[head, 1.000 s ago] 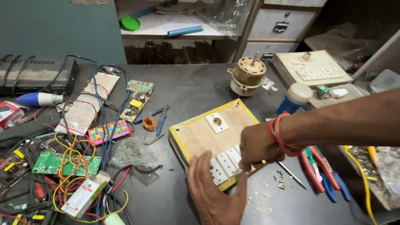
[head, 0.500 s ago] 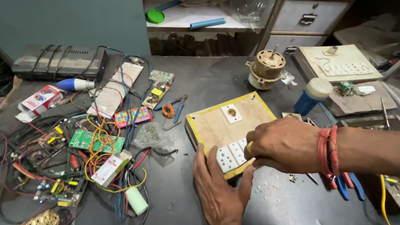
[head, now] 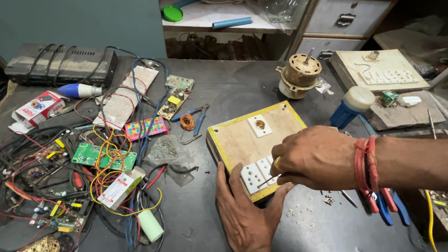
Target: The person assembles a wooden electrical board by securing white switches and sockets using a screwdriver. They repeatedly tighten screws on the components, flip the board to inspect the wiring on the back, and continue adjusting the switches on the front.
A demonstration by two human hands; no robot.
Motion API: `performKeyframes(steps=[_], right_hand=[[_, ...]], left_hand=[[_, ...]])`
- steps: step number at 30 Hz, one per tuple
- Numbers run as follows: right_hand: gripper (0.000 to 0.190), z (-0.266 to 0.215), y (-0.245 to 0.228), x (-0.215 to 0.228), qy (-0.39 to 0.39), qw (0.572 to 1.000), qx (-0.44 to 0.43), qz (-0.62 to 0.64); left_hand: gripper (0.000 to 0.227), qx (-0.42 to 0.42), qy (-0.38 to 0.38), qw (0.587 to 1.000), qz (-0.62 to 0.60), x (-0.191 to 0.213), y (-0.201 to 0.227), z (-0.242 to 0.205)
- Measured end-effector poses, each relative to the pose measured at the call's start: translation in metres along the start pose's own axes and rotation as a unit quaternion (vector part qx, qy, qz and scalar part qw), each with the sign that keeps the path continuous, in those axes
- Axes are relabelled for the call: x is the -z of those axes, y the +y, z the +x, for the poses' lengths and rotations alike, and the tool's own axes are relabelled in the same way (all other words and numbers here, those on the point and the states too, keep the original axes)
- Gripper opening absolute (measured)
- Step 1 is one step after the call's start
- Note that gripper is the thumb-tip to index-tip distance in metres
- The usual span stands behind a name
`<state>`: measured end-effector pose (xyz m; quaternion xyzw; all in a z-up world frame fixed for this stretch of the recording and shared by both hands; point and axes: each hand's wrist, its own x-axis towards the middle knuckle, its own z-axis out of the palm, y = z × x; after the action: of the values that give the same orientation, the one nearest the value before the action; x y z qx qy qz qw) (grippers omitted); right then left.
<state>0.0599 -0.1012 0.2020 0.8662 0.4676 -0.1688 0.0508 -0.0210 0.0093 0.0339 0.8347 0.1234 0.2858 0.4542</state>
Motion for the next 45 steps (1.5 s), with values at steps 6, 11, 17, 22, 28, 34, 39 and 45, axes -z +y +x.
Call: performKeyframes(steps=[6,11,17,22,28,34,39,45], right_hand=[[0.007,0.007,-0.005,0.006,-0.017,0.998,0.028,-0.059],[0.006,0.020,-0.009,0.010,-0.063,0.965,0.169,-0.191],[0.015,0.033,-0.023,0.003,-0.125,0.985,-0.039,-0.112],[0.021,0.049,-0.027,0.007,-0.099,0.966,-0.228,0.075],[0.019,0.025,-0.015,-0.006,-0.121,0.971,0.104,-0.178],[0.021,0.040,0.005,-0.026,-0.161,0.981,-0.066,-0.085],[0.024,0.068,0.006,-0.015,-0.248,0.852,-0.392,0.241],[0.015,0.028,-0.005,-0.006,-0.175,0.961,0.030,-0.212]], left_hand=[[0.103,0.007,-0.011,1.000,0.002,0.001,0.001,0.000],[0.095,-0.002,-0.004,1.000,0.005,-0.001,0.000,-0.002],[0.096,0.004,-0.010,1.000,0.010,-0.001,-0.005,-0.004],[0.101,-0.005,0.007,1.000,-0.002,0.000,-0.002,-0.002],[0.092,-0.011,0.007,1.000,0.011,0.000,-0.003,-0.003],[0.096,-0.015,0.013,1.000,0.019,-0.004,-0.007,-0.003],[0.098,-0.019,0.026,0.999,0.011,0.001,-0.007,-0.004],[0.096,-0.010,0.009,1.000,0.001,0.005,-0.002,-0.001]])
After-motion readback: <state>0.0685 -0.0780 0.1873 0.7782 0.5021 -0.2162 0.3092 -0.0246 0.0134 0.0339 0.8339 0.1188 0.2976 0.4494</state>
